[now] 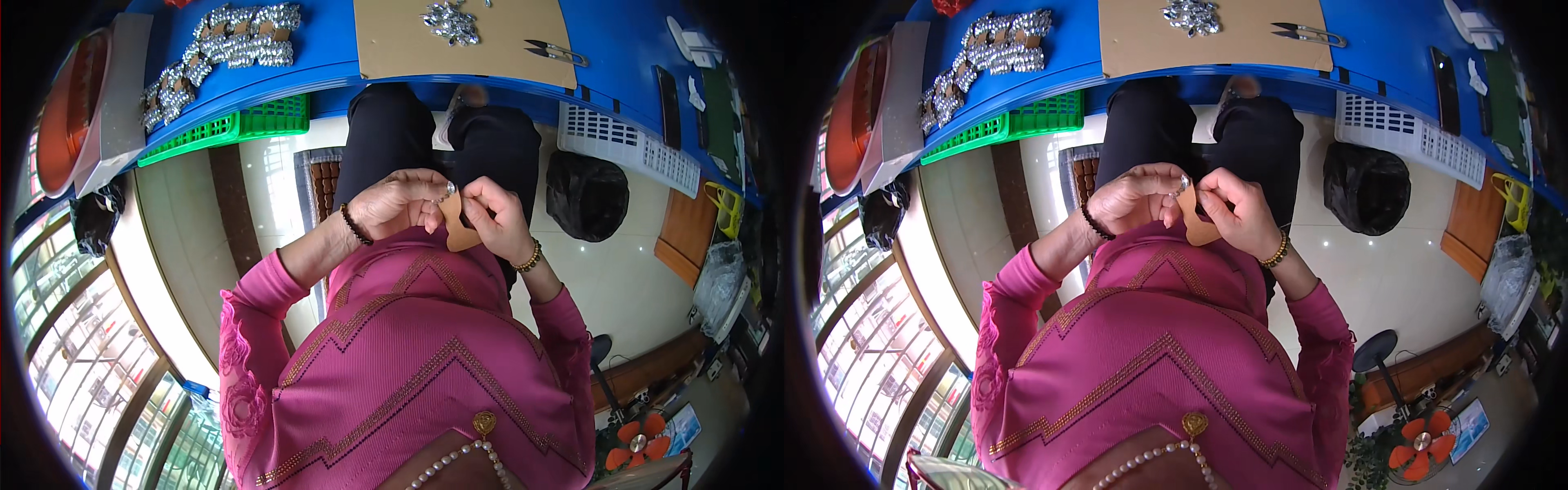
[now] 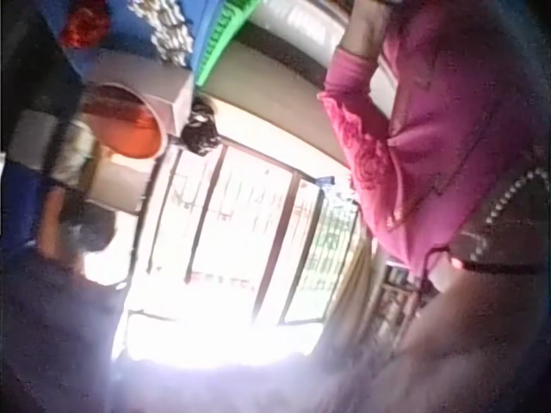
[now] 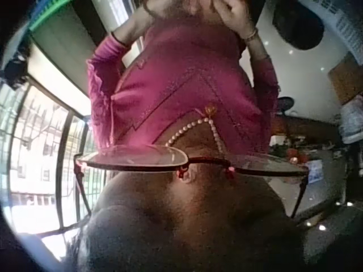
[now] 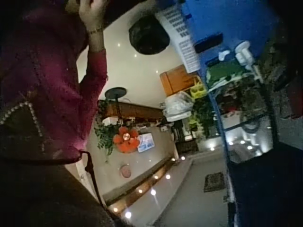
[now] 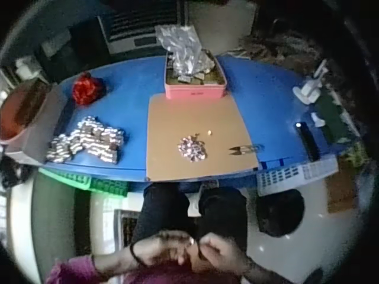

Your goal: Attaching small metal components to bowtie-shaped cardboard pieces at a workbench.

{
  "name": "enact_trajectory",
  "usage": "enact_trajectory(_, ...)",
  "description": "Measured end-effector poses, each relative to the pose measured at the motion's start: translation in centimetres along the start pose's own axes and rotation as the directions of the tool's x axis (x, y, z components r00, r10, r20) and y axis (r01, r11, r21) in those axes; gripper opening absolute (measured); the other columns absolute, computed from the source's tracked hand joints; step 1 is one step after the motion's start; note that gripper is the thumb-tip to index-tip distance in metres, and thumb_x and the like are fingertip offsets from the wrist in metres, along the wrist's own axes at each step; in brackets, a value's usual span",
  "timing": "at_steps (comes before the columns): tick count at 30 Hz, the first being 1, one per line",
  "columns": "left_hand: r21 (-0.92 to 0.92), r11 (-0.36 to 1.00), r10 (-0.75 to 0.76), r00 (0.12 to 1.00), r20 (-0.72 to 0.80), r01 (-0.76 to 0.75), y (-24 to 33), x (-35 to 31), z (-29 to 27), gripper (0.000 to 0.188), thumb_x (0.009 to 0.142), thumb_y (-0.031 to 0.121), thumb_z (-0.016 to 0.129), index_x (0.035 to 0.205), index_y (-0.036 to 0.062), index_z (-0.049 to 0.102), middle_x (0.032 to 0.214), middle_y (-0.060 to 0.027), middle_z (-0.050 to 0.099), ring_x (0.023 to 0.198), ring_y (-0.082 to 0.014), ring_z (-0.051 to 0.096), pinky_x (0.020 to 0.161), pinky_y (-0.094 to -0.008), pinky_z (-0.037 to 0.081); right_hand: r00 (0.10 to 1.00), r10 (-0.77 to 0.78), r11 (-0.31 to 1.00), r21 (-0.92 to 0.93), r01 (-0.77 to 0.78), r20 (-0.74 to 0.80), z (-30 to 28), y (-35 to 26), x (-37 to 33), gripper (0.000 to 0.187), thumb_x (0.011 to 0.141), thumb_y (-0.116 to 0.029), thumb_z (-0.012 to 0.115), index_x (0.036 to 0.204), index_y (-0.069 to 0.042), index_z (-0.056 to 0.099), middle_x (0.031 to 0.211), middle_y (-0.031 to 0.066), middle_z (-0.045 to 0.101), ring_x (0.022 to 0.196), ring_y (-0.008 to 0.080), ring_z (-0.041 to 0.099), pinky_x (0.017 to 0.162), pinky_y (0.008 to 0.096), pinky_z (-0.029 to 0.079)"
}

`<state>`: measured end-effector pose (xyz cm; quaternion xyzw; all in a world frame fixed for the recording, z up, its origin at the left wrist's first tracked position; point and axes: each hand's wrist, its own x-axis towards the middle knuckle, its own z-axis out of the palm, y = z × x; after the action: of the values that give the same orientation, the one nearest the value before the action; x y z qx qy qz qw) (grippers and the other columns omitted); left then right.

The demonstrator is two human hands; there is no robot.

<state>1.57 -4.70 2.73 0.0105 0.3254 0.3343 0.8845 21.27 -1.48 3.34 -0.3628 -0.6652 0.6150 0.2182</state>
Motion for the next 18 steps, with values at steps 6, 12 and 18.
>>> enact_trajectory(6,-0.076,0.997,-0.006,1.000,-0.013,0.004,0.0,0.3,0.2,0.008,0.082,0.007,0.056,0.088,0.0030,0.052,0.062,-0.0054,0.057,0.054,-0.0153,0.059,0.054,-0.0256,0.050,0.997,0.078,0.988,0.132,-0.076,-0.011,0.0,0.9,0.0,0.005,0.084,-0.004,0.050,0.083,0.001,0.050,0.062,0.0013,0.054,0.057,0.0034,0.049,0.053,0.0184,0.039)
enact_trajectory(12,-0.120,0.991,-0.077,0.994,-0.078,0.067,-0.1,0.7,0.5,0.008,0.080,0.009,0.055,0.086,0.0056,0.052,0.059,-0.0055,0.055,0.052,-0.0185,0.057,0.052,-0.0267,0.045,0.998,0.033,0.999,0.033,-0.035,0.060,-0.9,0.8,-0.2,0.005,0.085,-0.001,0.047,0.087,0.002,0.050,0.066,0.0011,0.056,0.058,0.0032,0.048,0.054,0.0170,0.039)
enact_trajectory(18,-0.094,0.990,-0.111,0.992,-0.057,0.105,0.1,0.7,0.5,0.008,0.079,0.010,0.055,0.086,0.0065,0.052,0.061,-0.0048,0.055,0.052,-0.0188,0.056,0.052,-0.0268,0.043,0.999,-0.003,1.000,-0.013,0.004,0.034,-1.4,0.2,0.1,0.008,0.081,-0.003,0.051,0.086,0.001,0.055,0.059,0.0023,0.056,0.053,0.0039,0.050,0.052,0.0187,0.039)
